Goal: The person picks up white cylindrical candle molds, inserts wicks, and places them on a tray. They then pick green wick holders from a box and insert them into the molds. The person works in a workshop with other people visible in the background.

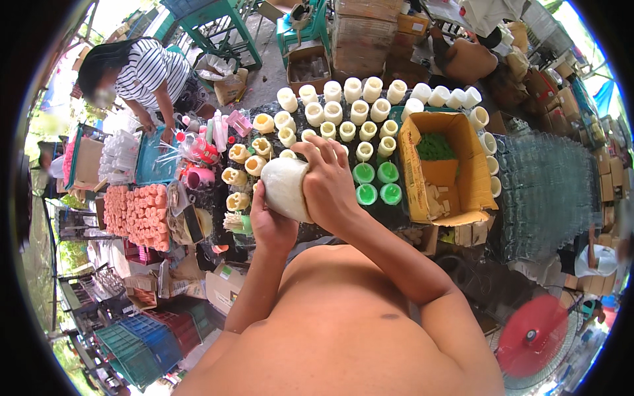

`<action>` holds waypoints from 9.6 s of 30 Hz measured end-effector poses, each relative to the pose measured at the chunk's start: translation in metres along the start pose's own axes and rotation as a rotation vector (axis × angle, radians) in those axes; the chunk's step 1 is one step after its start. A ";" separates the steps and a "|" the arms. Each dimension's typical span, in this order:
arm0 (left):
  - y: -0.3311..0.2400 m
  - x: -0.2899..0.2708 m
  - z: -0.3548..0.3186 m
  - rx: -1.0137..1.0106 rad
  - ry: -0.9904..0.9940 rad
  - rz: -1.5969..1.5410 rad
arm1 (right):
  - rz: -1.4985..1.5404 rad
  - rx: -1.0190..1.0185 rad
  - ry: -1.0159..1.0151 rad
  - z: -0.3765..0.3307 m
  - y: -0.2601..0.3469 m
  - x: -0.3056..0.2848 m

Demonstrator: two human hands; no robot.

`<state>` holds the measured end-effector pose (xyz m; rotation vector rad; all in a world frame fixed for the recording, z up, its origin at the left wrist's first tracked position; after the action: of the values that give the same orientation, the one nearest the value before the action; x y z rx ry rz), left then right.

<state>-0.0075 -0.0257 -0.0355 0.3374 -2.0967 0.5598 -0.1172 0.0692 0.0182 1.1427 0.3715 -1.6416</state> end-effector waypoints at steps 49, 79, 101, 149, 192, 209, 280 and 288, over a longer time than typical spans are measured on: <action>0.009 0.013 -0.014 0.726 0.468 0.753 | 0.875 0.519 0.143 -0.071 -0.044 0.026; -0.001 -0.005 0.013 -0.161 0.034 0.092 | 0.717 0.335 0.081 -0.043 -0.030 -0.027; -0.008 0.022 0.013 0.344 0.518 0.816 | 0.768 0.461 0.361 -0.028 -0.030 -0.049; -0.037 0.015 0.006 0.763 0.480 0.908 | 0.401 0.283 0.026 0.005 -0.018 -0.081; -0.007 0.006 0.010 -0.036 0.139 0.191 | 0.035 0.124 -0.006 0.012 0.009 -0.020; -0.018 0.011 0.034 -0.187 0.241 0.196 | 0.155 0.147 -0.085 -0.008 0.002 -0.020; 0.311 0.043 -0.017 -1.289 1.046 1.053 | -0.227 1.069 -0.322 -0.290 -0.064 -0.200; 0.393 0.057 -0.035 -1.139 1.080 1.212 | -0.120 1.012 -0.347 -0.342 -0.149 -0.237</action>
<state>-0.1866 0.3281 -0.0736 -1.5901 -1.0187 0.0251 -0.0802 0.5096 0.0002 1.5075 -0.7156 -2.1530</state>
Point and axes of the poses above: each hand's wrist, its own z-axis towards the middle knuckle, its own x-axis out of the palm, y = z × x, the point moved 2 cm from there along z, towards the middle knuckle, and after that the axes turned 9 degrees about -z, right-handed, at the moved point
